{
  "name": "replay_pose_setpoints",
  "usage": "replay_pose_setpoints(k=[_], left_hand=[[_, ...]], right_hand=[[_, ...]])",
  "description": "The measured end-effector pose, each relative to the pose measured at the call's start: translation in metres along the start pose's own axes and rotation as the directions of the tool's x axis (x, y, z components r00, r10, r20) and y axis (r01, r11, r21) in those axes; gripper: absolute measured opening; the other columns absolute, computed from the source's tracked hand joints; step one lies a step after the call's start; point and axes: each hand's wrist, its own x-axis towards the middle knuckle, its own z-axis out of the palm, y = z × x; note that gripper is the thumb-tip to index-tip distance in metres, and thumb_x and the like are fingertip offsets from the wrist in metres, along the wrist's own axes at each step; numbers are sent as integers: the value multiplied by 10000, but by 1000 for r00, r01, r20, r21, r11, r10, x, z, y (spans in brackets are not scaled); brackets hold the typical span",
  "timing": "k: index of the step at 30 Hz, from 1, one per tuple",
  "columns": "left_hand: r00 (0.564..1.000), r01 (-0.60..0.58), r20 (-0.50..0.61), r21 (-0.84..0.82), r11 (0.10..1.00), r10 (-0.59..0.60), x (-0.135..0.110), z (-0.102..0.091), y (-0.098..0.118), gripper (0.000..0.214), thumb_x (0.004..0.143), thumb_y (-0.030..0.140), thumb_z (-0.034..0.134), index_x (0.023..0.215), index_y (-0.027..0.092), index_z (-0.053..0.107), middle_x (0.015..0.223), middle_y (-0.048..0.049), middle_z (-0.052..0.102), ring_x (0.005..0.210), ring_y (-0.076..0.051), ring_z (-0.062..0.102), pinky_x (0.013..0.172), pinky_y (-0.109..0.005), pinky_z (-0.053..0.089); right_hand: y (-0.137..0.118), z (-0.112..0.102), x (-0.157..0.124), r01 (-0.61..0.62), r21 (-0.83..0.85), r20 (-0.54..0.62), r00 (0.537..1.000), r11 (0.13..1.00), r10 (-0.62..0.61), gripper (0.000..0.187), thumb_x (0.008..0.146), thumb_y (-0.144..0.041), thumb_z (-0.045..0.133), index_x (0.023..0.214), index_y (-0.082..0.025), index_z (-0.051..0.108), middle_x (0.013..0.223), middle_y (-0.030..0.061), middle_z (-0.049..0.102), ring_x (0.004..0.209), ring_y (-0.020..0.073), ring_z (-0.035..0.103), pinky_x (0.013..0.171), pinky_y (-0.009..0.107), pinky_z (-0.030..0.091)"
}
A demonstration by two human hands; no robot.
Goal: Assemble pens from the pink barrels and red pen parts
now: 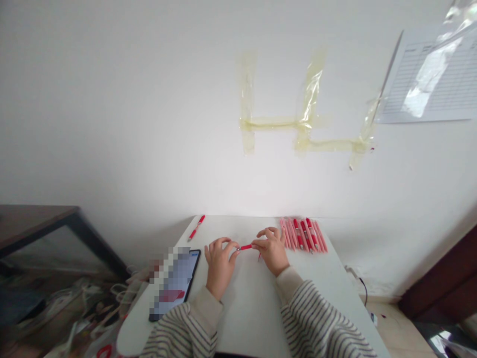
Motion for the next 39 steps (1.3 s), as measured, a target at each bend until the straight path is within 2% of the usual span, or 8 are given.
replay_pose_setpoints(k=[7, 12, 17, 22, 30, 39], left_hand=[[1000, 15, 11, 19, 1000, -15, -1, 3, -2, 190, 929, 324, 556, 933, 316, 746, 1207, -42, 605, 1211, -270, 466, 1130, -665, 227], [1000, 20, 14, 16, 1000, -20, 0, 1, -1, 250, 879, 341, 636, 1118, 353, 706, 1219, -53, 602, 1206, -271, 472, 1136, -641, 243], [999, 19, 27, 1, 1000, -19, 0, 0, 0, 192, 872, 257, 625, 1001, 351, 732, 1203, -33, 601, 1205, -262, 468, 1144, -631, 222], [999, 24, 22, -14, 1000, -24, 0, 1, -1, 179, 891, 283, 603, 991, 338, 740, 1201, -45, 602, 1202, -267, 456, 1143, -647, 195], [1000, 19, 0, 47, 999, -20, 0, 6, -3, 218, 935, 336, 536, 936, 324, 754, 1201, -48, 604, 1192, -272, 456, 1117, -666, 228], [1000, 17, 6, 54, 998, -17, -1, 6, -3, 256, 953, 322, 494, 906, 289, 743, 1222, -50, 605, 1201, -269, 461, 1119, -667, 238]], right_hand=[[-1, 0, 0, -5, 22, -5, 1000, 1000, 5, 93, 879, -356, 707, 864, -397, 789, 1074, 27, 689, 1149, 290, 470, 1063, 572, 310], [0, 0, 0, 0, 43, -2, 1000, 999, 0, 110, 891, -343, 692, 878, -395, 788, 1071, 25, 686, 1150, 286, 469, 1045, 550, 335], [1, 1, 0, 2, 32, -4, 1000, 999, -2, 107, 887, -347, 695, 885, -403, 787, 1068, 24, 683, 1144, 284, 471, 1050, 554, 327], [1, 2, 0, 4, 13, -7, 1000, 1000, -4, 108, 891, -359, 690, 884, -408, 787, 1066, 23, 683, 1145, 287, 473, 1047, 560, 325], [0, 0, 0, 12, -7, -4, 1000, 1000, -12, 106, 890, -373, 692, 903, -423, 785, 1056, 20, 683, 1141, 282, 480, 1059, 564, 316], [-1, 1, 0, 16, 10, -14, 1000, 1000, -16, 113, 893, -367, 688, 895, -420, 787, 1053, 24, 683, 1136, 280, 477, 1050, 538, 334]])
